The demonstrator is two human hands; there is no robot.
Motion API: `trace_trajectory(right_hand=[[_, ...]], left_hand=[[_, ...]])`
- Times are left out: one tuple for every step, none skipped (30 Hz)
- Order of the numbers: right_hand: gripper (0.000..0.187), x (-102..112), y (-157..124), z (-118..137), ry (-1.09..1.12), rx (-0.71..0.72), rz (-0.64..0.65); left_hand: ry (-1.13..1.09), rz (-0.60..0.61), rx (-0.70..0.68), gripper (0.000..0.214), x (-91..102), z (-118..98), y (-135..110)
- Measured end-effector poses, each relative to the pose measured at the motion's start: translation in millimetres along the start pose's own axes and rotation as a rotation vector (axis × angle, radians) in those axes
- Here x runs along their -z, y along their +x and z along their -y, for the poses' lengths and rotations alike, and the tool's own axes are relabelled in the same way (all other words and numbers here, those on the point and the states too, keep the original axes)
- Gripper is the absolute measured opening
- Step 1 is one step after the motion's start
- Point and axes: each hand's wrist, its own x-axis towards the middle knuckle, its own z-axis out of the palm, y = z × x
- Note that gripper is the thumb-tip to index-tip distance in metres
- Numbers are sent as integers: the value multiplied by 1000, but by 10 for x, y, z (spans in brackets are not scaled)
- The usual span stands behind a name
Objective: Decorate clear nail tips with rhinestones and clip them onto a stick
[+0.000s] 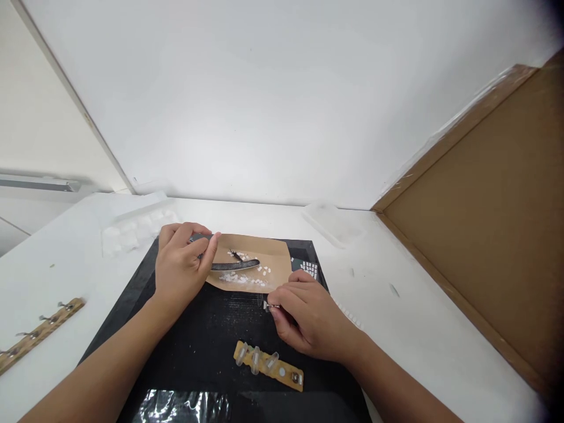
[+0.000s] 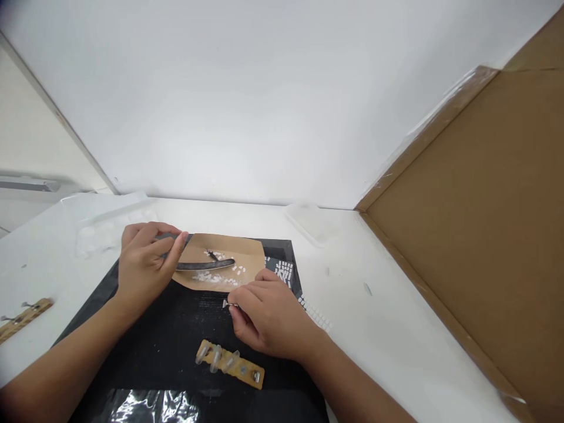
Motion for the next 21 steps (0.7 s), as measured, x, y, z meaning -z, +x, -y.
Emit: trace_trajectory(right_hand=[[6,-2,1,-5,0,0,0],[5,-4,2,-9,1,0,0],[5,-6,4,-11,1,-1,2],[5,-6,6,-13,0,-2,5],[6,-6,8,-13,-3,-2,6],[6,-5,9,-11,-6,0,9],[6,-5,10,-9,-9,1,11],[6,-4,11,-7,-9,2,13],[6,-4,10,-5,-7,0,16],[6,-5,10,-3,-4,-2,21],[7,-6,8,-3,-2,-4,25],[7,-7,7,-3,-2,-6,30],[6,-7,6,-3,-2,-7,33],[6,-8,5,-3,-4,-6,35],[6,-9,5,-4,-6,-4,33],[6,-9,5,-4,-7,-2,28],[6,-8,5,-3,-9,-1,24],[6,-8,6,-1,-9,0,20],[6,-7,8,1,-9,2,16],[6,-6,10,3,-9,3,13],[6,-5,13,5,-7,4,10]], left_hand=[[0,22,0,37,-12,11,-9],[2,49,1,36,-23,21,-17],[3,82,4,34,-32,28,-25],[2,120,3,32,-39,33,-31],[-4,158,2,30,-44,33,-34],[-18,191,-4,28,-44,29,-34],[-38,219,-15,25,-41,22,-32],[-62,242,-32,22,-35,12,-26],[-84,258,-52,20,-28,0,-19],[-103,267,-70,17,-19,-11,-10],[-116,272,-86,14,-12,-21,-2],[-124,271,-100,13,-6,-27,4],[-130,266,-109,13,-3,-29,7],[-134,259,-115,15,-3,-25,7],[-138,251,-122,19,-7,-16,4],[-140,251,-132,22,-13,-4,-1],[-141,259,-145,25,-21,11,-8],[-141,273,-160,27,-30,26,-16],[-142,289,-175,28,-39,40,-22],[-144,301,-186,28,-47,52,-28],[-149,305,-192,27,-54,61,-31]])
